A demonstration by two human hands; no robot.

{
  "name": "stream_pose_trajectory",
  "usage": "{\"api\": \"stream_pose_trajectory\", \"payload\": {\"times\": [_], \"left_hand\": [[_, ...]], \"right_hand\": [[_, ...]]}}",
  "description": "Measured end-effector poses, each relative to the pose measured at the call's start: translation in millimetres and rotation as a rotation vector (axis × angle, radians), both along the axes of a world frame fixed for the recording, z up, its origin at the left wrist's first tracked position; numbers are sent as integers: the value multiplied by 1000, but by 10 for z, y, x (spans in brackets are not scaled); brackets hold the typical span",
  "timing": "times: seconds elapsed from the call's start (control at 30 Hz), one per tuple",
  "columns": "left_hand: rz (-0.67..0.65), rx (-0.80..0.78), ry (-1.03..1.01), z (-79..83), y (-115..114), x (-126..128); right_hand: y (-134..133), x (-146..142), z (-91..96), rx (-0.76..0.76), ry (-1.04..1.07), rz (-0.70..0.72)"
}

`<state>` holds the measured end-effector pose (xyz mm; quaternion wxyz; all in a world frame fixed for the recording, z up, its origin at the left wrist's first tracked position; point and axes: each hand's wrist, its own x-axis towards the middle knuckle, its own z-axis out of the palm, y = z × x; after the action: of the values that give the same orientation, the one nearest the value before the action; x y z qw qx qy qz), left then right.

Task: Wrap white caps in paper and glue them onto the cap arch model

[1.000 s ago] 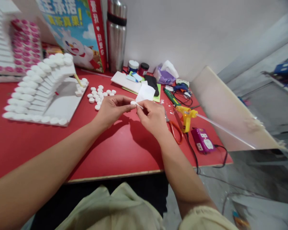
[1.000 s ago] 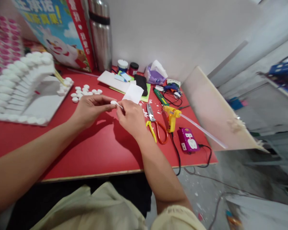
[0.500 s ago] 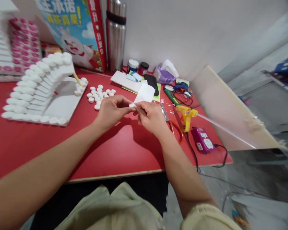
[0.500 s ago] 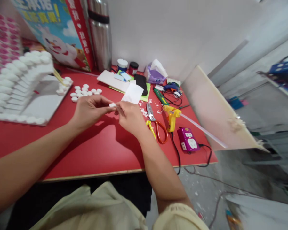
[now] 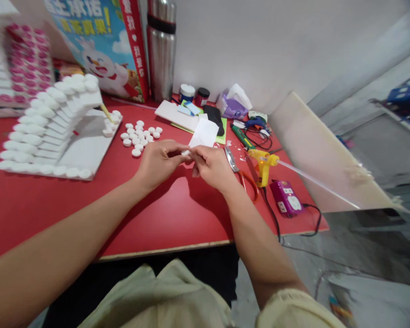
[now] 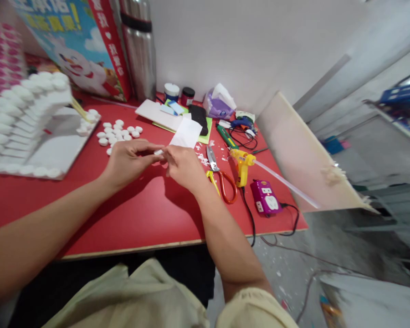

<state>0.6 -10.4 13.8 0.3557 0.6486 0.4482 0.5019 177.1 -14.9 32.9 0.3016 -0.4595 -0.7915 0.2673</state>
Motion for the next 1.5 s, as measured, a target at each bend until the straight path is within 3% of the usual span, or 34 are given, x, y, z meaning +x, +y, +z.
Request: {"api": "stream_pose_trajectory", "payload": {"times": [0.17, 0.5, 0.7, 0.8, 0.87, 1.03, 1.17, 1.3, 1.5], "left_hand": [[-1, 7, 9, 14, 21, -24], [-59, -25, 21, 39, 22, -72], [-29, 140, -17, 44, 69, -96], [-72, 173, -156, 38, 108, -92], [-159, 73, -321, 9, 139, -85], [-526, -406, -674, -96, 168, -84], [-697, -543, -769, -116, 137, -86], [-693, -553, -823, -100, 131, -87], [-530, -541, -771, -81, 161, -70]], "right_hand": [[17, 2, -37, -89, 152, -106], [0, 72, 2, -150, 226, 42], [-6, 42, 115, -381, 469, 51], [15, 64, 139, -429, 592, 49], [28, 83, 135, -427, 676, 55], [31, 95, 117, -378, 811, 77], [13, 68, 105, -366, 815, 104], [-1, 36, 86, -336, 778, 105], [-3, 23, 100, -227, 666, 36]]}}
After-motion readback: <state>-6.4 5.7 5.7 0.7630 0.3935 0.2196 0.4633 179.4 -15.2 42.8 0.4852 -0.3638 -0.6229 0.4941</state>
